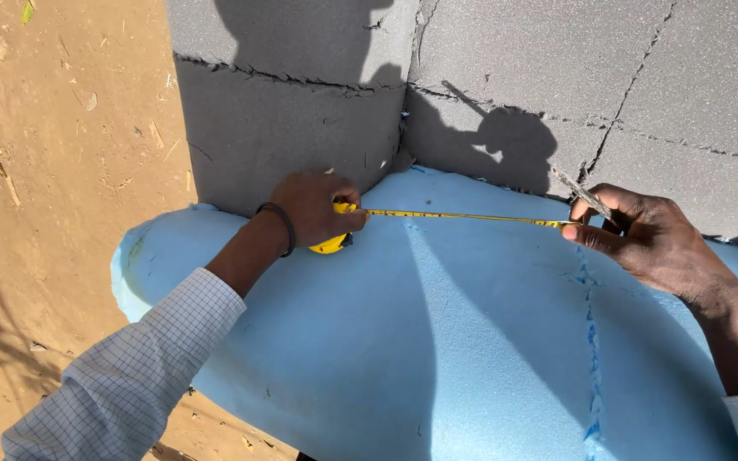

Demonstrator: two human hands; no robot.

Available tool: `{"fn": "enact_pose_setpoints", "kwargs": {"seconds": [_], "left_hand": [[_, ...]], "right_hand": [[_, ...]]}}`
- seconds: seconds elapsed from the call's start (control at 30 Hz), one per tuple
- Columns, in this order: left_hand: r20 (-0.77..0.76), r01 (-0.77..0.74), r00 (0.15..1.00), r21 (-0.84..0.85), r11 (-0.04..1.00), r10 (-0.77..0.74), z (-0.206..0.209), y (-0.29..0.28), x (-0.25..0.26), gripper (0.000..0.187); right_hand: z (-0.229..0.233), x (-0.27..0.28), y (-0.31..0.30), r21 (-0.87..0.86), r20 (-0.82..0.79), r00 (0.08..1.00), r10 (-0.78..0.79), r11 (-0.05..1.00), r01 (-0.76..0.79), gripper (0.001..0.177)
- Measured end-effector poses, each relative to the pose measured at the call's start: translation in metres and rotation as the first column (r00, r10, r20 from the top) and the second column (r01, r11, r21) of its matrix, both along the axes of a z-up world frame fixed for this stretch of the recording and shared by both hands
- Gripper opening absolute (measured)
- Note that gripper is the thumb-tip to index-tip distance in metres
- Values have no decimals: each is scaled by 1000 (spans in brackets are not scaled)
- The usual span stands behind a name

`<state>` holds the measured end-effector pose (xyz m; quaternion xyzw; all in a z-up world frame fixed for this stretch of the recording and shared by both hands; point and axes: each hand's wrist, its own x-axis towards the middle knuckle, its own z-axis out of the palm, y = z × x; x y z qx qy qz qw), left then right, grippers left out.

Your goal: Measuring and marking foam components for furniture upholstery using a tape measure and a marking tool.

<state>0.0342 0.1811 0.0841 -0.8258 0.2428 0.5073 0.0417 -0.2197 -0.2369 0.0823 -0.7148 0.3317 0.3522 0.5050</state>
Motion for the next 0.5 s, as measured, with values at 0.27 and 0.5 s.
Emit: {"fn": "enact_pose_setpoints", "kwargs": {"seconds": [0.27,0.5], "left_hand": [[-170,-165,972,-19,986,160,47,23,12,26],[-145,-231,964,-51,972,222,69,49,-9,26]], "right_hand": [[12,10,-33,-118,165,985,-46,991,66,14],[25,27,-18,-214,113,991,75,976,-49,34]]}}
